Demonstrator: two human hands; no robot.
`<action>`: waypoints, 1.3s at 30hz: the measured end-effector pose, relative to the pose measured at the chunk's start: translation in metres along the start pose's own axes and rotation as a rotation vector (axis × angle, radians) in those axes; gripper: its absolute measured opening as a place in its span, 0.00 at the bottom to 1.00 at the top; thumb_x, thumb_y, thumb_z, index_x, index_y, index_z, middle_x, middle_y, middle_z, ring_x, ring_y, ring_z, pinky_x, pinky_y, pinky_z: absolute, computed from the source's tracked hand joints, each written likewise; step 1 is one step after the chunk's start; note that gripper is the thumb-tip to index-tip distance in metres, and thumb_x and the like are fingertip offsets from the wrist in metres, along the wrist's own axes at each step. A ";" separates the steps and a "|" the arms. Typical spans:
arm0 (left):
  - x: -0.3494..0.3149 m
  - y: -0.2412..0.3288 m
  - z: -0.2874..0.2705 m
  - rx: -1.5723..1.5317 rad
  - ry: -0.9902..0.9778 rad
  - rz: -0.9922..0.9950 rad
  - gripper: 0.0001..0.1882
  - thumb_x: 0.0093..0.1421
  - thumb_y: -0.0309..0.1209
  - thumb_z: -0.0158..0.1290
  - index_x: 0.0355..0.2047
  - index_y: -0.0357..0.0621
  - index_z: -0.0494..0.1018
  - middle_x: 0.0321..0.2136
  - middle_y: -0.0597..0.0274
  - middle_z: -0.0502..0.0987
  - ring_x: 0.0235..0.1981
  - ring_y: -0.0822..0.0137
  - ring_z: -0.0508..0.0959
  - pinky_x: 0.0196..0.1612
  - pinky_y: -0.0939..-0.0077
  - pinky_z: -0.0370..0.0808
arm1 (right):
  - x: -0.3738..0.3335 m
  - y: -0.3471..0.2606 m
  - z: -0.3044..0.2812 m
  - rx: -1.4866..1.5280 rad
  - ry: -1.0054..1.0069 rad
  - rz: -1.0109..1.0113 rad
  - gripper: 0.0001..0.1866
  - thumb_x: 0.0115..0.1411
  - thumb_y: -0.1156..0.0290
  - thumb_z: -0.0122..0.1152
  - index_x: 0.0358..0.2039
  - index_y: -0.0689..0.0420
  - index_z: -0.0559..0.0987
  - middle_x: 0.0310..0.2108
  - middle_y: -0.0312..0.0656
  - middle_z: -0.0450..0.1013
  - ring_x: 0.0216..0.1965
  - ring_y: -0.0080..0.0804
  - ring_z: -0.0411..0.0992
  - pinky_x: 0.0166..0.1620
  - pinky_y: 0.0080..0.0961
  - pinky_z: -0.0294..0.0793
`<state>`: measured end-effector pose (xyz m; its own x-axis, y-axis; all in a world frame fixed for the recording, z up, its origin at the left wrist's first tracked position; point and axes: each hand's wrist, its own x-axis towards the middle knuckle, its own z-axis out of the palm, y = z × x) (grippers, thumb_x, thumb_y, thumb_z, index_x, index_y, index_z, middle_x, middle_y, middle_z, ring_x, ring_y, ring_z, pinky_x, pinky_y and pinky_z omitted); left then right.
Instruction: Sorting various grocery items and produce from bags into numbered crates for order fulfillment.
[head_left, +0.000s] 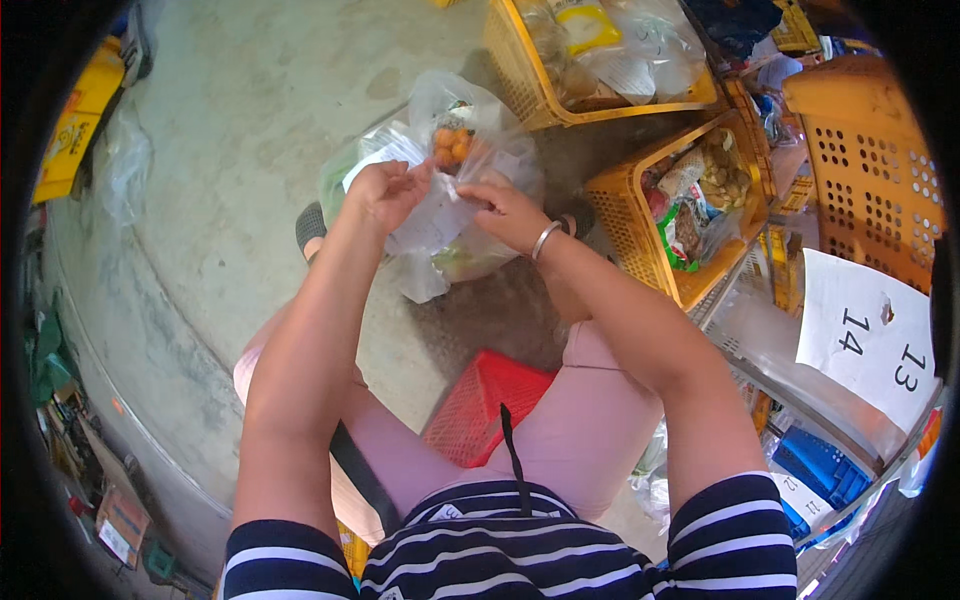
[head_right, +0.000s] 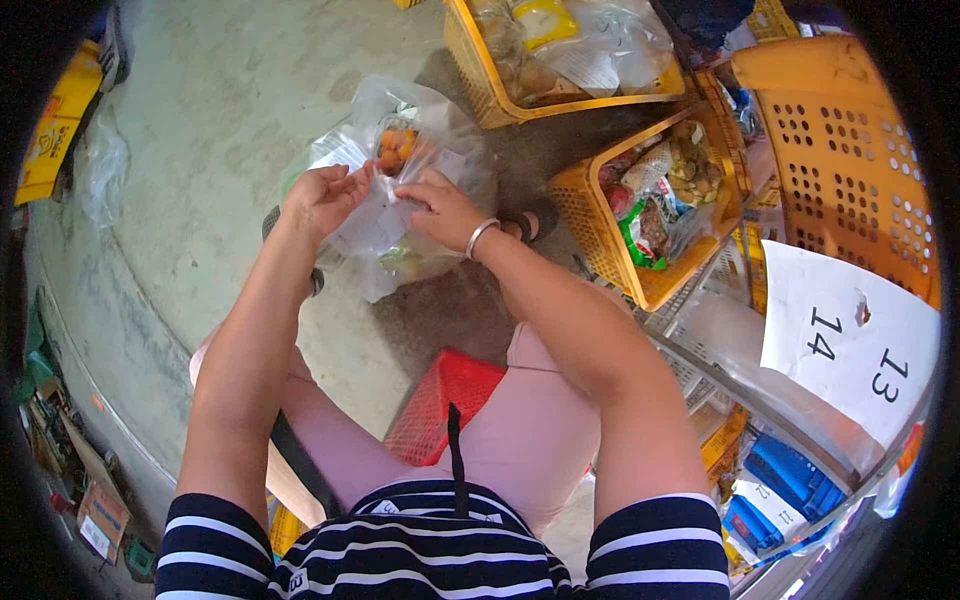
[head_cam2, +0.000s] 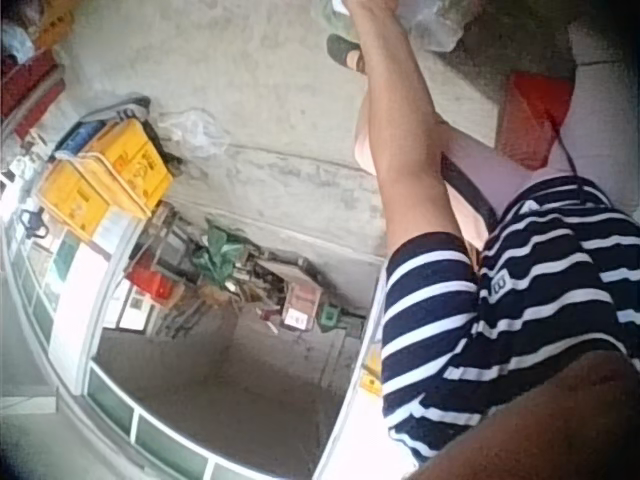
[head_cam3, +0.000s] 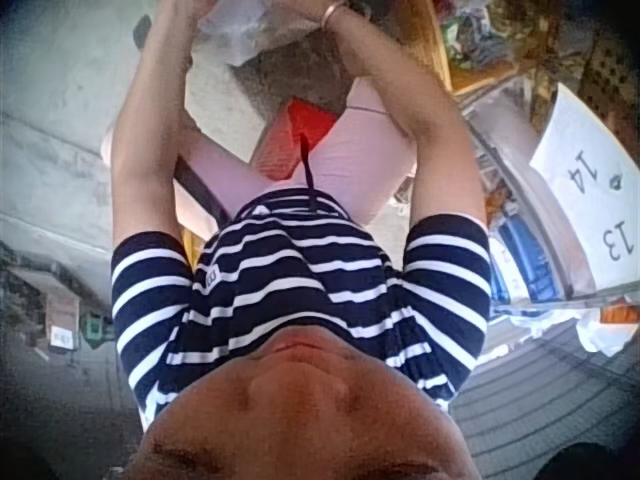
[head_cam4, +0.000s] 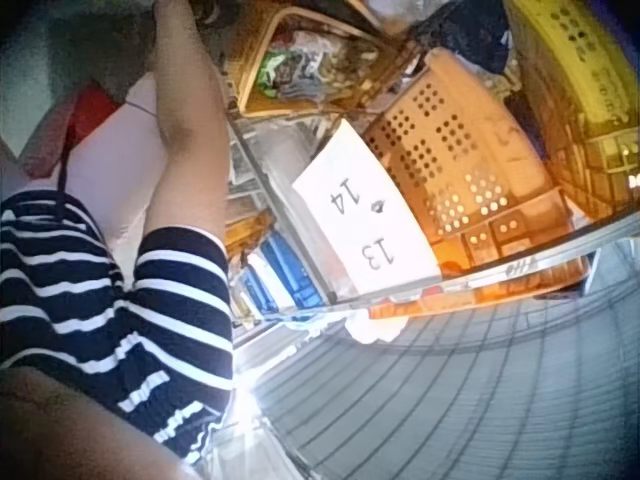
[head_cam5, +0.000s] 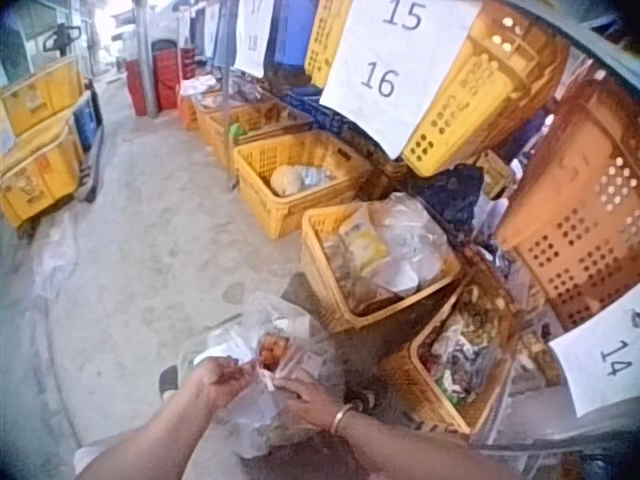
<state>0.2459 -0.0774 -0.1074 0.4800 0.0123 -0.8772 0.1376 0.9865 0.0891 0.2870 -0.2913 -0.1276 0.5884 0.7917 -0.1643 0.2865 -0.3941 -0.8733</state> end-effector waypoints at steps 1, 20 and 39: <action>-0.001 -0.003 0.005 -0.069 0.057 -0.004 0.14 0.60 0.17 0.39 0.45 0.25 0.52 0.45 0.32 0.63 0.43 0.52 0.71 0.44 0.66 0.75 | -0.001 -0.004 -0.004 -0.029 -0.052 -0.020 0.21 0.45 0.76 0.52 0.44 0.56 0.73 0.36 0.41 0.65 0.40 0.34 0.65 0.45 0.27 0.66; -0.043 -0.016 -0.002 2.397 -0.139 0.641 0.26 0.62 0.53 0.33 0.44 0.52 0.73 0.34 0.48 0.77 0.37 0.48 0.76 0.40 0.51 0.69 | -0.031 0.079 0.013 -0.582 -0.933 0.670 0.18 0.52 0.65 0.56 0.43 0.57 0.76 0.41 0.45 0.74 0.40 0.40 0.73 0.40 0.34 0.72; 0.113 0.127 -0.090 1.854 0.452 1.226 0.37 0.50 0.37 0.54 0.60 0.41 0.55 0.57 0.40 0.55 0.57 0.42 0.59 0.56 0.57 0.61 | -0.237 -0.285 -0.186 -0.693 0.863 -0.087 0.20 0.49 0.68 0.57 0.45 0.51 0.74 0.51 0.46 0.64 0.57 0.46 0.58 0.58 0.42 0.55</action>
<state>0.2394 0.0641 -0.2379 0.8087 0.5843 -0.0682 0.5461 -0.7026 0.4562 0.2069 -0.4536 0.2452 0.7978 0.3449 0.4946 0.5544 -0.7421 -0.3768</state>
